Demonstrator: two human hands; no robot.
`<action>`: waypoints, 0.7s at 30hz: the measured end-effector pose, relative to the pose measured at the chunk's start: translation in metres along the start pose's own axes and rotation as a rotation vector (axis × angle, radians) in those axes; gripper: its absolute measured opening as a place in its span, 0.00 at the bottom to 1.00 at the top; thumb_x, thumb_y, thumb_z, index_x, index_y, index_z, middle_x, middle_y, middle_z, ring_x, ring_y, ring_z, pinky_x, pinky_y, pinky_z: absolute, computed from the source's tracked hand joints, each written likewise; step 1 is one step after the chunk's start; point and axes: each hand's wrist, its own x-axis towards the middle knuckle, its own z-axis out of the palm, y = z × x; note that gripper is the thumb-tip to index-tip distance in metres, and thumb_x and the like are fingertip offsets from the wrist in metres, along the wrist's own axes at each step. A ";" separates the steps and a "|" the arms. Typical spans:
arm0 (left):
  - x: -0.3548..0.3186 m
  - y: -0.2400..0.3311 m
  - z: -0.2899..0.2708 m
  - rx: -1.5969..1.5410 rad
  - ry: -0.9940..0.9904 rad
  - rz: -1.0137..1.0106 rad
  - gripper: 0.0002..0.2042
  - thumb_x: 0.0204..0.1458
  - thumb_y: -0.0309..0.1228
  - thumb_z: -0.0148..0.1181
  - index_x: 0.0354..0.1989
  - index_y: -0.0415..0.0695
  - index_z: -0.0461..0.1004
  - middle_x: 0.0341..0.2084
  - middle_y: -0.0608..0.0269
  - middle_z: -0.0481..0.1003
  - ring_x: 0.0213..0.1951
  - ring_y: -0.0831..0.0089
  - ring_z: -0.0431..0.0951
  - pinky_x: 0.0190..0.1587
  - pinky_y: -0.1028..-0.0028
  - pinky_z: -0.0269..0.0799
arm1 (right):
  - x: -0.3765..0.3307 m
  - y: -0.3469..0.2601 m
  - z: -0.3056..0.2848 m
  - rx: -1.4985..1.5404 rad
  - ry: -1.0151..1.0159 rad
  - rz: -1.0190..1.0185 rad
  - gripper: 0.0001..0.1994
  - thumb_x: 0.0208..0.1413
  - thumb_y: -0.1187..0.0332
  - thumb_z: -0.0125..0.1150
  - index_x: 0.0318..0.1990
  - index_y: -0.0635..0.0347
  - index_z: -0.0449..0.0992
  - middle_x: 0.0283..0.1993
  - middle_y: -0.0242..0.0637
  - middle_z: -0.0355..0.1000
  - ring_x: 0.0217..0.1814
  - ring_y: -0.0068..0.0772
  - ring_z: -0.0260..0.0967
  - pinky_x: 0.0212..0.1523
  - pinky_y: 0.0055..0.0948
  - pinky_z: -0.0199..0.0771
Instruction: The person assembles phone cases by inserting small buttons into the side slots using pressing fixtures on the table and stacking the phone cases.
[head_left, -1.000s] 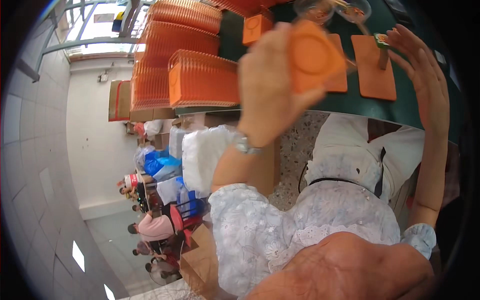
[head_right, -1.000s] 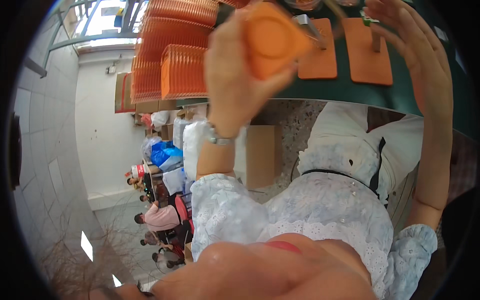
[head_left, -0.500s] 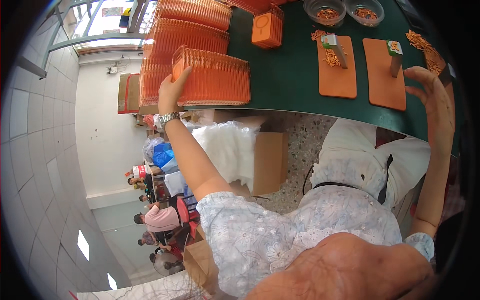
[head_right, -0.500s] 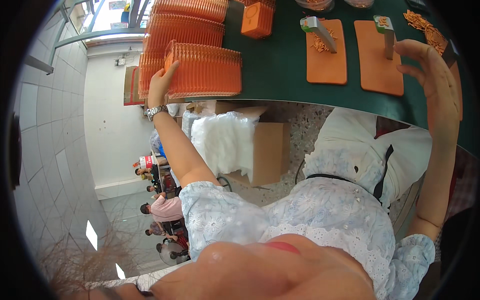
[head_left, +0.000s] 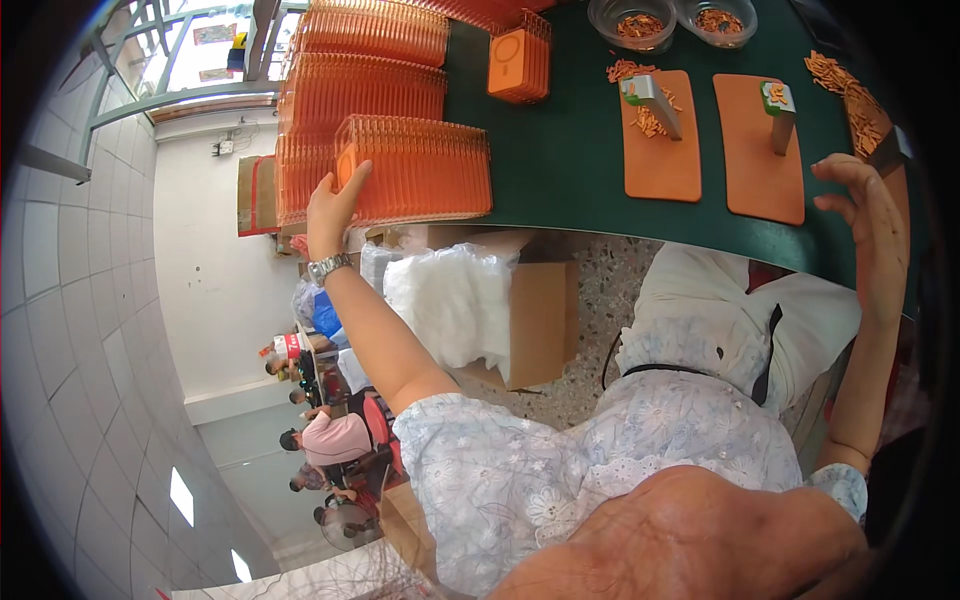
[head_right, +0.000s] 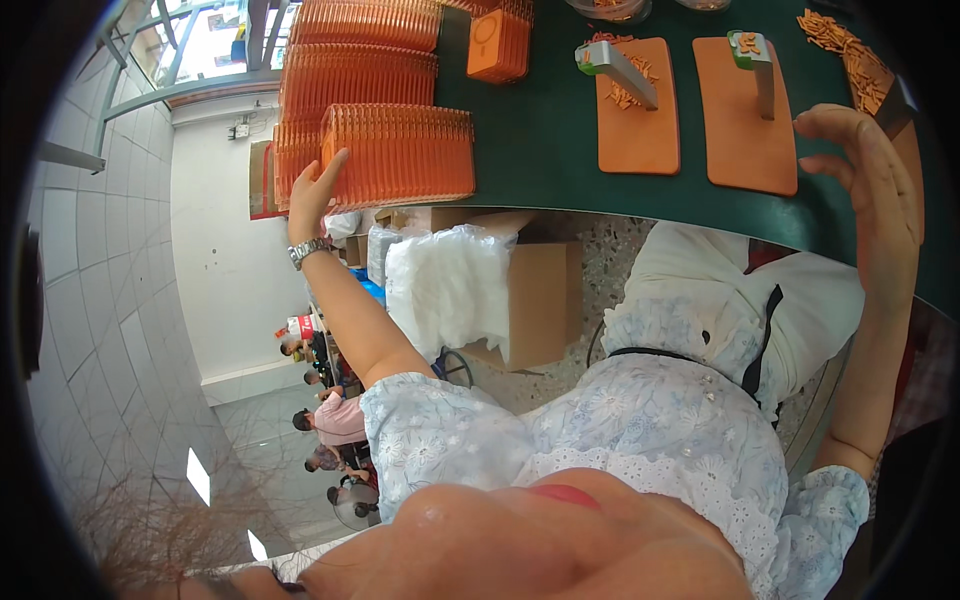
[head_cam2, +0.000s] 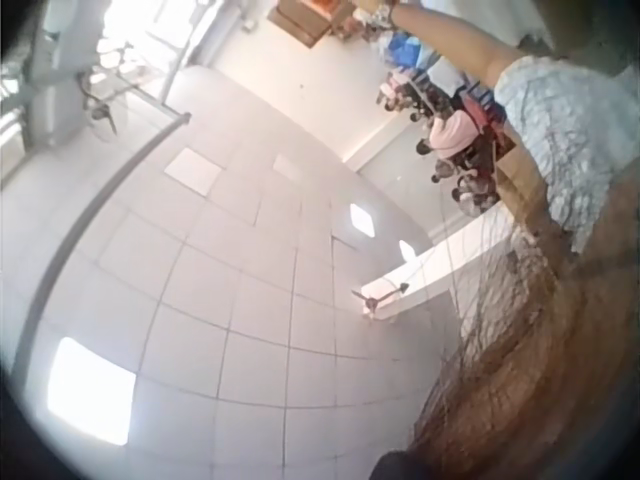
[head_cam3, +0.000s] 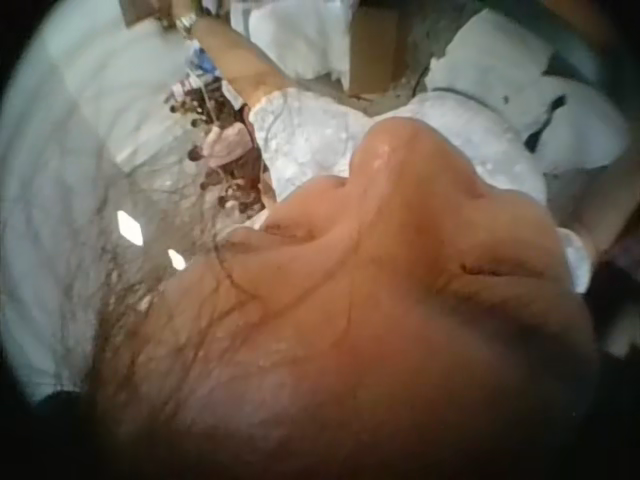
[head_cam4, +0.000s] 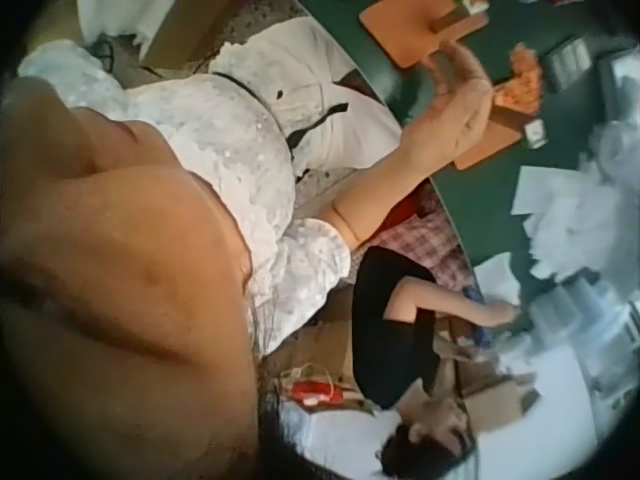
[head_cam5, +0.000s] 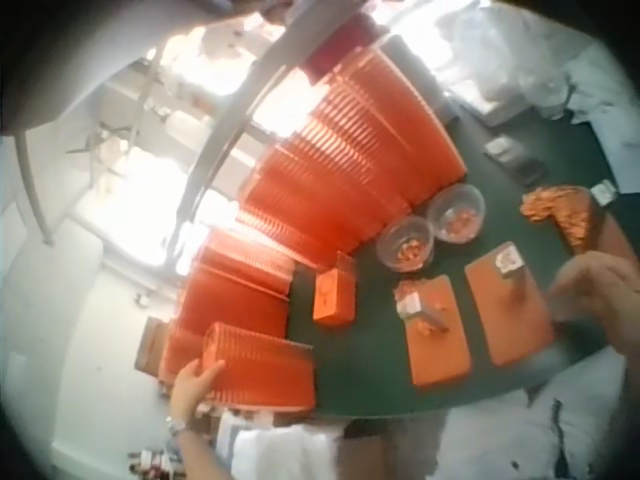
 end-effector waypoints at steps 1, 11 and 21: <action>-0.002 0.009 -0.003 -0.021 -0.136 -0.080 0.41 0.40 0.61 0.63 0.48 0.31 0.73 0.35 0.46 0.77 0.39 0.63 0.78 0.44 0.68 0.71 | -0.001 -0.001 0.000 -0.011 0.000 0.007 0.21 0.68 0.60 0.34 0.48 0.68 0.72 0.50 0.44 0.71 0.56 0.32 0.67 0.50 0.30 0.68; 0.009 -0.015 0.002 0.061 -0.018 0.033 0.46 0.40 0.60 0.63 0.59 0.31 0.64 0.43 0.44 0.75 0.45 0.60 0.77 0.48 0.67 0.70 | 0.000 -0.005 -0.009 -0.040 -0.016 0.017 0.21 0.68 0.61 0.32 0.46 0.68 0.72 0.50 0.44 0.69 0.56 0.32 0.66 0.49 0.30 0.68; -0.025 0.135 0.055 -0.456 0.099 0.412 0.40 0.49 0.52 0.62 0.59 0.27 0.61 0.52 0.35 0.68 0.56 0.44 0.67 0.59 0.59 0.62 | 0.003 -0.011 -0.011 0.033 -0.029 -0.006 0.17 0.65 0.65 0.37 0.44 0.70 0.71 0.45 0.45 0.68 0.48 0.32 0.68 0.44 0.27 0.68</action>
